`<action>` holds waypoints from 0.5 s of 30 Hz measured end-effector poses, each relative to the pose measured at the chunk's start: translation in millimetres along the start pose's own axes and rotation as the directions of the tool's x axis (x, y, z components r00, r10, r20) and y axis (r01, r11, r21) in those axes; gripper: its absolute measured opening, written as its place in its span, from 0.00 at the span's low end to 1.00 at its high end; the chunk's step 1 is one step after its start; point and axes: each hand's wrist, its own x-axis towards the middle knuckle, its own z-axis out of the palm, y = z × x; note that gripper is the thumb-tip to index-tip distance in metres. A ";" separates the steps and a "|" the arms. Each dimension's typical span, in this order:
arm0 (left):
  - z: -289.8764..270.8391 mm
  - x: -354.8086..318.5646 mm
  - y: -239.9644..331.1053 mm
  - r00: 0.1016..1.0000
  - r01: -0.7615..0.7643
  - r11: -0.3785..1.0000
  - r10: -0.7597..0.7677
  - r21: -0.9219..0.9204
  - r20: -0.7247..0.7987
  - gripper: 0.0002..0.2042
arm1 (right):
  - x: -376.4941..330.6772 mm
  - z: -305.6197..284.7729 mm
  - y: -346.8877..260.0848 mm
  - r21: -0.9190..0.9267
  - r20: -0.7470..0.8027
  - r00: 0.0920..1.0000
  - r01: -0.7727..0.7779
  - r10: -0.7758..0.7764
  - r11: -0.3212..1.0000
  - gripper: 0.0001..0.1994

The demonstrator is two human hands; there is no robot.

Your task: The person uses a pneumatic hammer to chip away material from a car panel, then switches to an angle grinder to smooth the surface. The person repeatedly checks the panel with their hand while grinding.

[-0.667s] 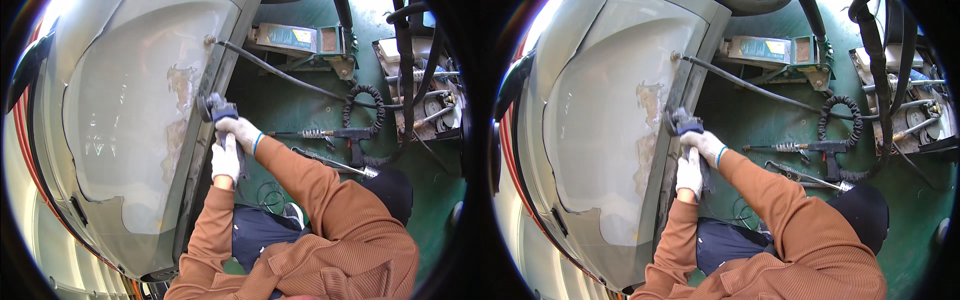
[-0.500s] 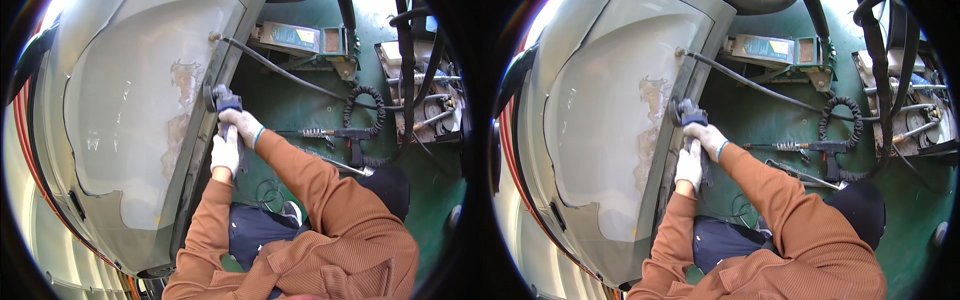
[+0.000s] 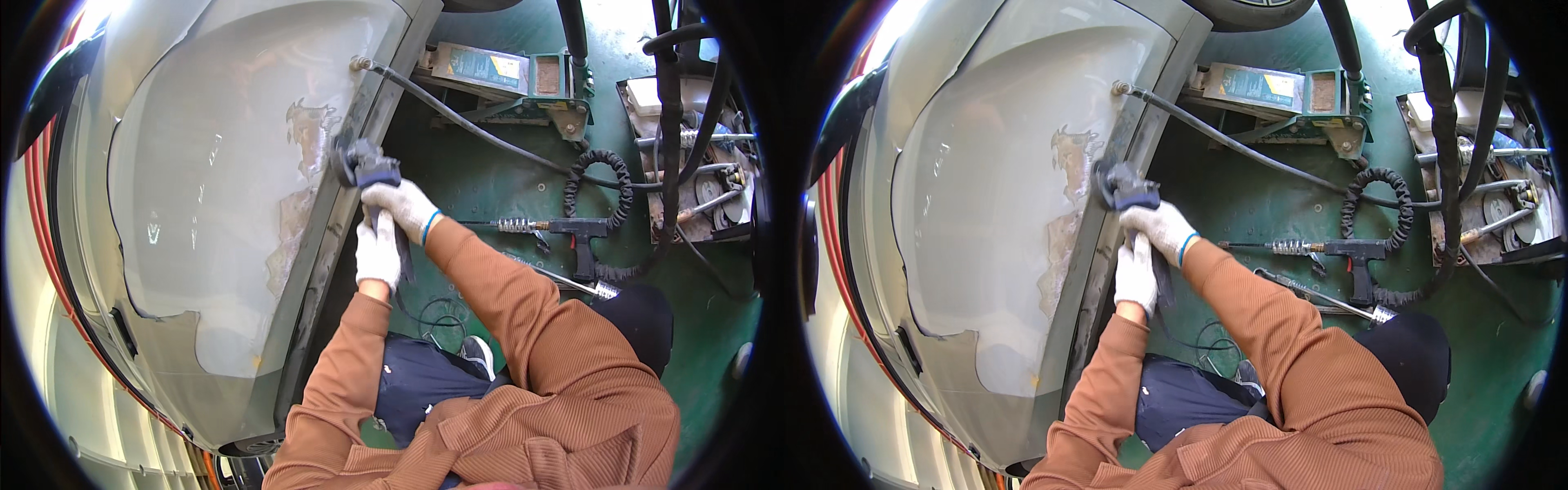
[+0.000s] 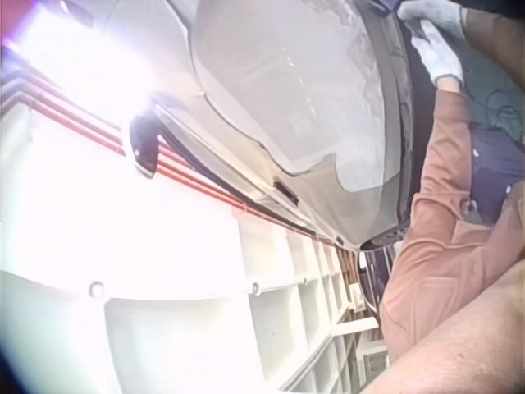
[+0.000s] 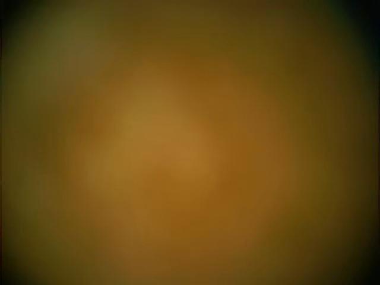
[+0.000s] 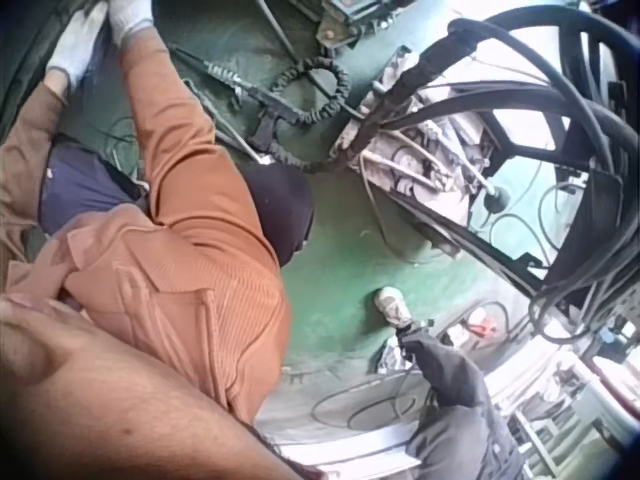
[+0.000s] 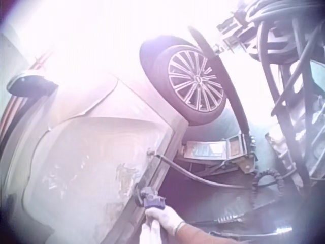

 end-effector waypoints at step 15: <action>-4.0 -2.9 -32.3 0.995 0.099 0.994 -0.100 -0.048 -0.004 0.43 | 2.8 -0.6 23.1 -0.034 -0.019 0.997 -0.081 0.081 0.996 0.09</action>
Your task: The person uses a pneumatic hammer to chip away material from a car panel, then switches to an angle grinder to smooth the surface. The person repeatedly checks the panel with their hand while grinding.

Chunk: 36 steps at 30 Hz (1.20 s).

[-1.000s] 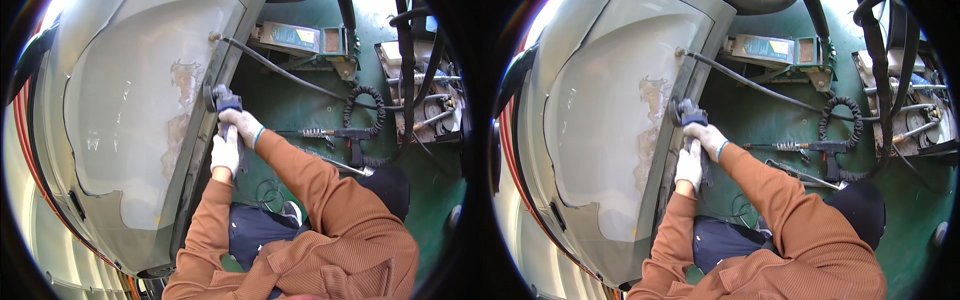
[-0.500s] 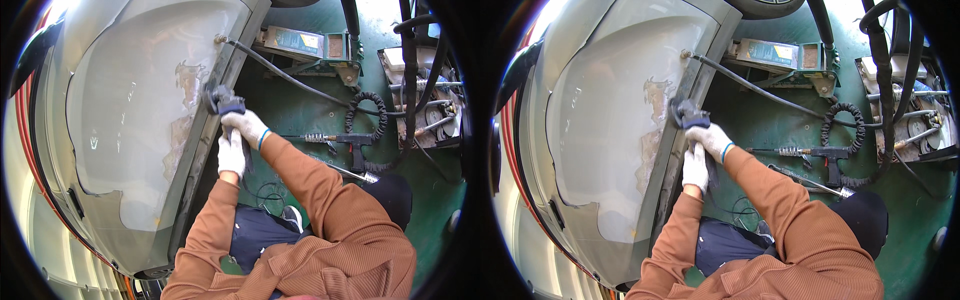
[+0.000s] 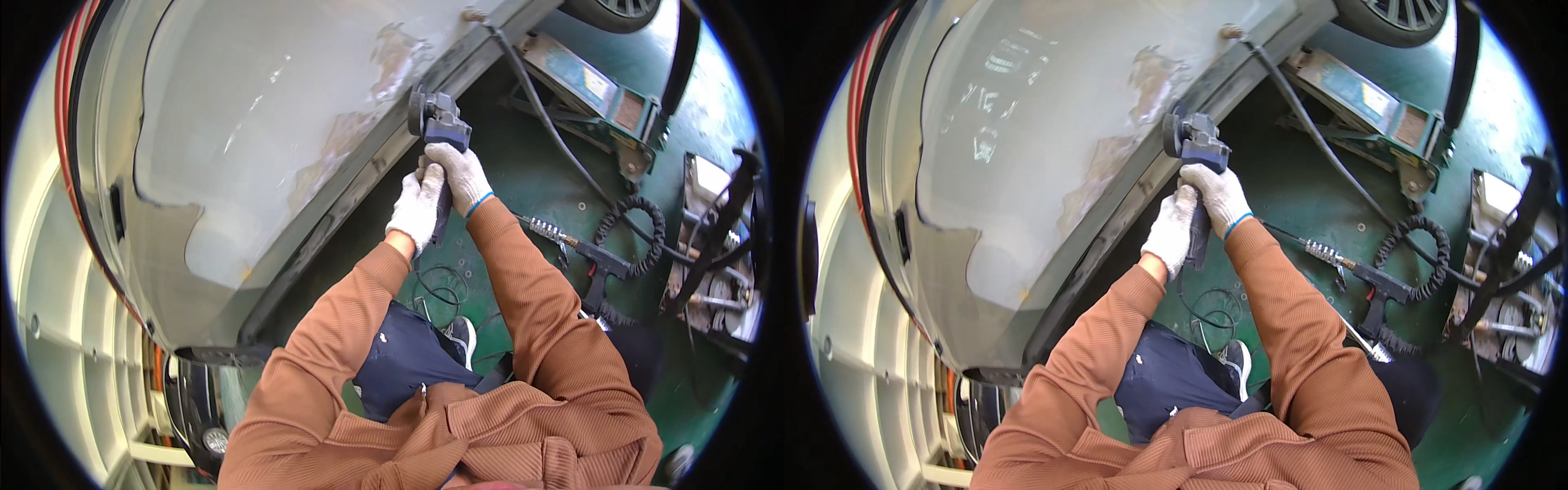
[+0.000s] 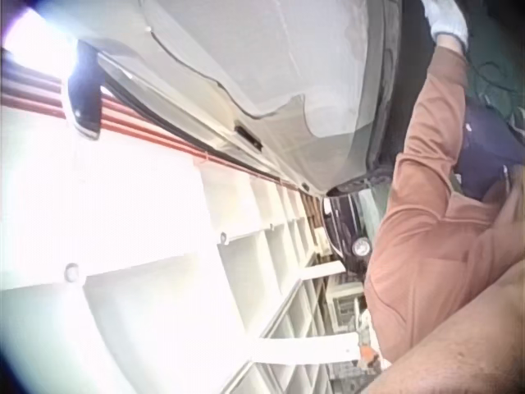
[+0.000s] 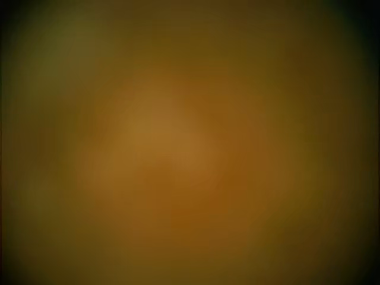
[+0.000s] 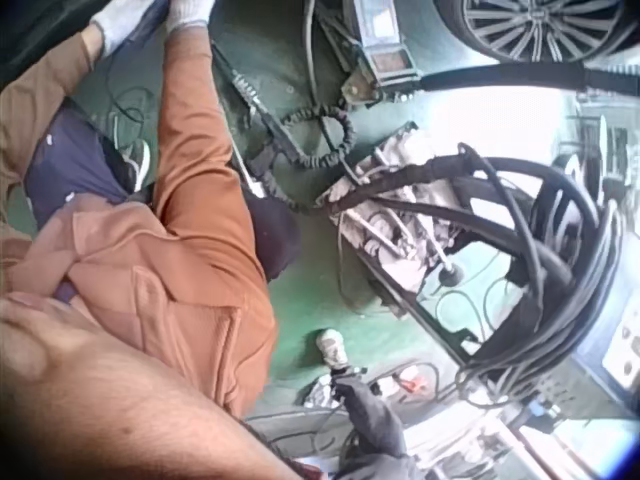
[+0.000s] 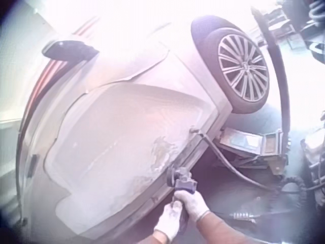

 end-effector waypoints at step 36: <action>-110.0 44.3 24.4 0.595 -0.552 -0.106 0.646 0.827 0.479 0.44 | -8.6 -30.9 27.3 0.303 -0.138 0.989 0.095 -0.054 0.948 0.18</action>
